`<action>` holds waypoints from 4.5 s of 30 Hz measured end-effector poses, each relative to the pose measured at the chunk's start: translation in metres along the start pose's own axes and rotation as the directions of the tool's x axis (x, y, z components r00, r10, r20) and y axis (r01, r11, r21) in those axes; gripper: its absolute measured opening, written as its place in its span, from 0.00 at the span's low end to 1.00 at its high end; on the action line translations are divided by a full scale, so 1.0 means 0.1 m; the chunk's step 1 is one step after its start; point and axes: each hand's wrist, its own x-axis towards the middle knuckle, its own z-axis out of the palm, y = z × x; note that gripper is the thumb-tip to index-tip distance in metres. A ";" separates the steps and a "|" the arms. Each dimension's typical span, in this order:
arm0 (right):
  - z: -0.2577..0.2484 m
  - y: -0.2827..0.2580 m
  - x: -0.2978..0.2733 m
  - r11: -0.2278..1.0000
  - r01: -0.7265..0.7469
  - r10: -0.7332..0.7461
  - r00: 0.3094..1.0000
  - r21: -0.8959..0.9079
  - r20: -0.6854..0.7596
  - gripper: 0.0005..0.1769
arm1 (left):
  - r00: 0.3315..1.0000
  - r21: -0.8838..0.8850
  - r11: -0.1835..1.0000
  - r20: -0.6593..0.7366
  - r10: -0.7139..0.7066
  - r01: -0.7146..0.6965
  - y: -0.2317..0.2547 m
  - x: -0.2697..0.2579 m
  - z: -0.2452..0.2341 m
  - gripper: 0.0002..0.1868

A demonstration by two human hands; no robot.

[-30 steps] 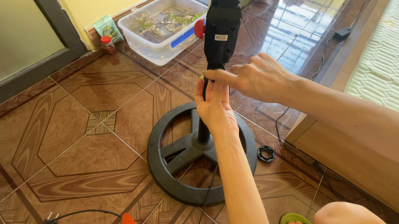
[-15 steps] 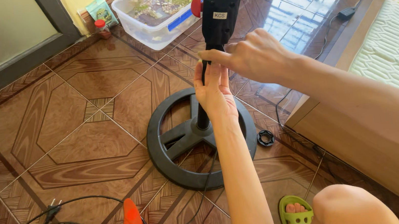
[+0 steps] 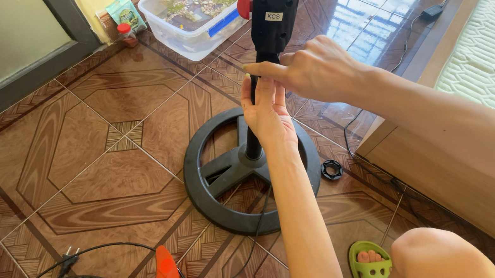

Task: The person assembles an electric fan by attaching the motor housing to the base, securing it with a knob, then installing the front grille and red fan blades. The person works on a tiled floor in a home setting.

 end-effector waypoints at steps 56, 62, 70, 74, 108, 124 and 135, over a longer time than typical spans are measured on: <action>0.18 -0.04 -0.21 0.957 -0.204 0.255 0.930 0.206 -0.265 0.29 | 1.000 0.054 0.998 0.000 0.022 -0.022 0.16 -0.14 0.21 0.26; 0.14 0.00 -0.40 0.915 -0.298 0.367 0.895 0.272 -0.253 0.25 | 0.996 0.118 0.989 0.000 0.093 -0.093 0.06 -0.28 0.30 0.19; 0.16 -0.13 -0.33 0.942 -0.162 0.266 0.893 0.294 -0.363 0.12 | 0.987 0.076 0.988 0.098 0.130 -0.138 0.04 -0.32 0.37 0.23; 0.08 -0.19 -0.26 0.939 -0.196 0.294 0.886 0.284 -0.359 0.12 | 0.995 0.051 0.995 0.052 0.080 -0.082 0.05 -0.30 0.37 0.24; 0.19 -0.40 0.02 0.864 -0.487 0.504 0.833 0.131 -0.226 0.25 | 0.996 -0.083 0.996 0.083 -0.037 0.044 0.09 -0.11 0.08 0.23; 0.07 -0.52 -0.09 0.947 -0.308 0.319 0.860 0.093 -0.399 0.21 | 0.995 -0.106 0.990 -0.018 -0.096 0.093 0.12 -0.13 0.11 0.27; 0.18 -0.45 -0.13 0.885 -0.419 0.466 0.818 0.204 -0.338 0.26 | 0.995 -0.043 0.999 0.097 -0.014 0.019 0.10 -0.18 0.11 0.21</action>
